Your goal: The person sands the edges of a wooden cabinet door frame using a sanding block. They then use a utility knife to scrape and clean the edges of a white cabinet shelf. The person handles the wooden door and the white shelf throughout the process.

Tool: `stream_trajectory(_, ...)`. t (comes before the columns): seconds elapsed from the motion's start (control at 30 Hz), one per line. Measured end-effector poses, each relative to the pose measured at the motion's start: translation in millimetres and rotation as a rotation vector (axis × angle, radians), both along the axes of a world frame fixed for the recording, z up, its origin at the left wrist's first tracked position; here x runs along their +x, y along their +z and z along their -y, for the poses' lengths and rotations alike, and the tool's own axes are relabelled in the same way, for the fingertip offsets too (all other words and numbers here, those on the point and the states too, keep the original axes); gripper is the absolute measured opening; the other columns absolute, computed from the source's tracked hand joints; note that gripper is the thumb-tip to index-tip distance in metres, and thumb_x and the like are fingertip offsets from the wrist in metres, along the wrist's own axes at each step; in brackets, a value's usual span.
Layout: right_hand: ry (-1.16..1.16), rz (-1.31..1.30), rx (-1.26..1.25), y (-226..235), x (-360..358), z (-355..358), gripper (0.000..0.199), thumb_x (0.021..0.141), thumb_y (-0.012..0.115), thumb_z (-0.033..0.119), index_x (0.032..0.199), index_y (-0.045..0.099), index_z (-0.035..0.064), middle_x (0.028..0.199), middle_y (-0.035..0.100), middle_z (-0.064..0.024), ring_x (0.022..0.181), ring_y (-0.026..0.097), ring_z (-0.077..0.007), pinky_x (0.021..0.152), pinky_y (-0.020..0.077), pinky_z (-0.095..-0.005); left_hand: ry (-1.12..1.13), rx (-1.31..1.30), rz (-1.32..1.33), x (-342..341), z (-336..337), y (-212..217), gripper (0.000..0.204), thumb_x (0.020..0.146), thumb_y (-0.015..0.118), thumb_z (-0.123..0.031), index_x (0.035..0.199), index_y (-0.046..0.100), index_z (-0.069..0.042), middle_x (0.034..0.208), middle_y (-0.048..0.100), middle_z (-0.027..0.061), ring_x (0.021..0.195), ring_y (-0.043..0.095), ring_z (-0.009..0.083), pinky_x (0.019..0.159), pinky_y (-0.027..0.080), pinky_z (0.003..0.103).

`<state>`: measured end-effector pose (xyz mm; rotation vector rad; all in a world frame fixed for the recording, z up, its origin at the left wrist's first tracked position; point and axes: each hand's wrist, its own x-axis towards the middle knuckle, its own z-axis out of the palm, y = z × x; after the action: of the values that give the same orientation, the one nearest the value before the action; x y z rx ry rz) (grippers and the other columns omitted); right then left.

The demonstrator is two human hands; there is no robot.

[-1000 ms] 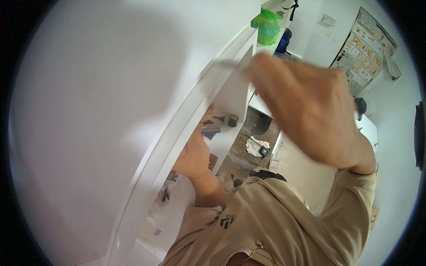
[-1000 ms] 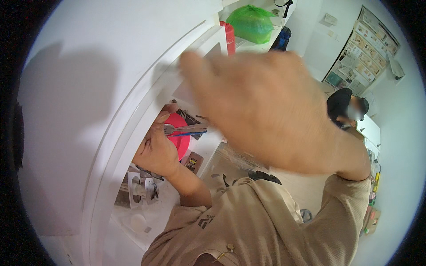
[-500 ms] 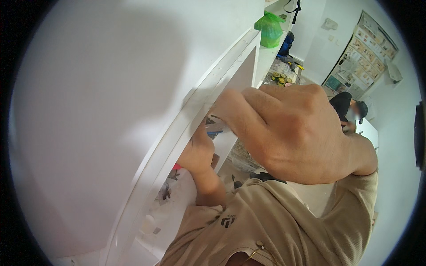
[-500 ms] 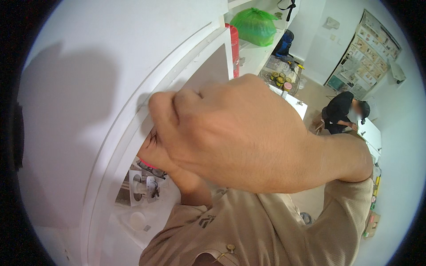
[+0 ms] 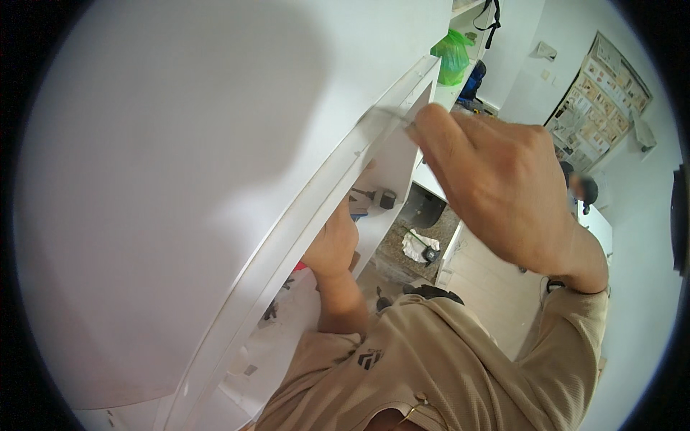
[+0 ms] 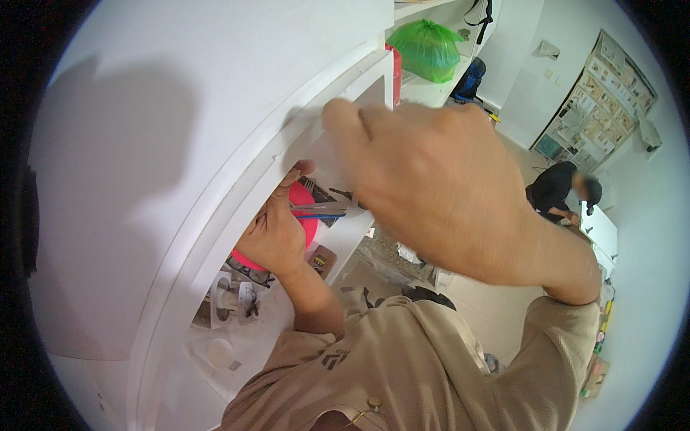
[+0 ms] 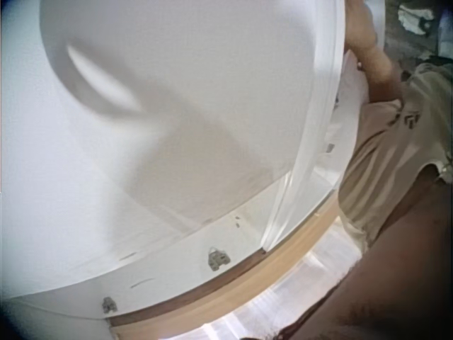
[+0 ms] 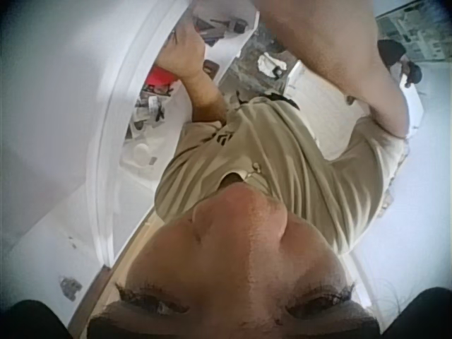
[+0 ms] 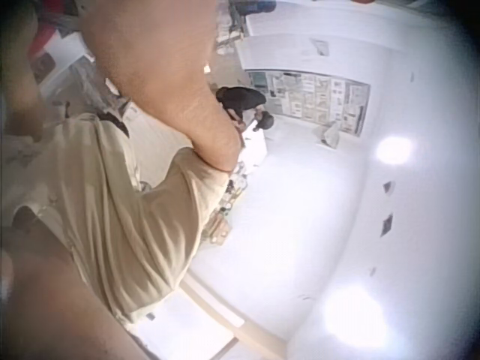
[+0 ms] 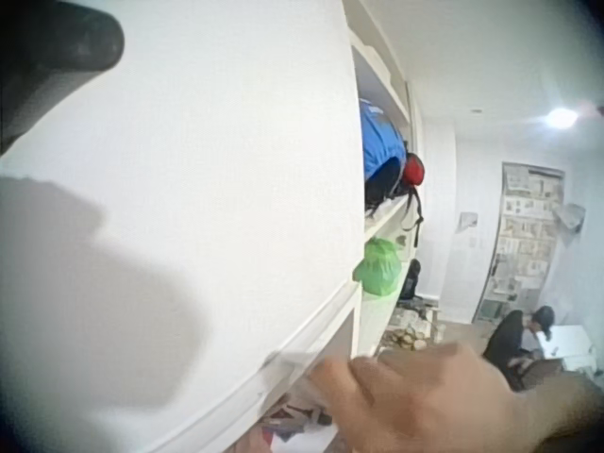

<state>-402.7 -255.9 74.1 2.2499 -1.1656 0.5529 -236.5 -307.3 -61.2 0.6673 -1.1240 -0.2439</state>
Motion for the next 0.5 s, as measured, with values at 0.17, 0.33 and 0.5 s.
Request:
stream_trajectory(0.17, 0.172, 0.023, 0.041, -1, 15, -20, 0.028, 0.074, 0.073, 0.005, 0.098, 0.061, 0.0004, 0.066, 0.055, -0.0052, 0.052, 0.059, -0.0173, 0.042, 0.0444, -0.0353, -0.145, 0.03, 0.076, 5, -13, 6, 0.028, 0.092, 0.068, 0.006, 0.12, 0.068, 0.012, 0.115, 0.075, 0.0197, 0.107, 0.073, 0.031, 0.096, 0.055, 0.04)
stream_trajectory(0.33, 0.27, 0.112, 0.068, 9, 18, -30, 0.021, 0.082, 0.075, 0.004, 0.099, 0.064, -0.0014, 0.068, 0.057, -0.0058, 0.053, 0.061, -0.0173, 0.044, 0.0445, -0.0351, -0.482, 0.038, -0.273, 7, -6, -4, 0.025, 0.089, 0.071, 0.008, 0.114, 0.071, 0.011, 0.105, 0.077, 0.0175, 0.095, 0.075, 0.0282, 0.088, 0.058, 0.039)
stream_trajectory(0.5, 0.212, 0.298, 0.15, 16, 3, -10, 0.01, 0.097, 0.07, 0.007, 0.1, 0.064, 0.0003, 0.066, 0.058, -0.01, 0.053, 0.058, -0.0197, 0.051, 0.0422, -0.0358, 0.121, 0.022, 0.125, 7, -4, -1, 0.017, 0.083, 0.076, 0.013, 0.1, 0.074, 0.012, 0.095, 0.077, 0.0184, 0.081, 0.075, 0.027, 0.076, 0.063, 0.038)
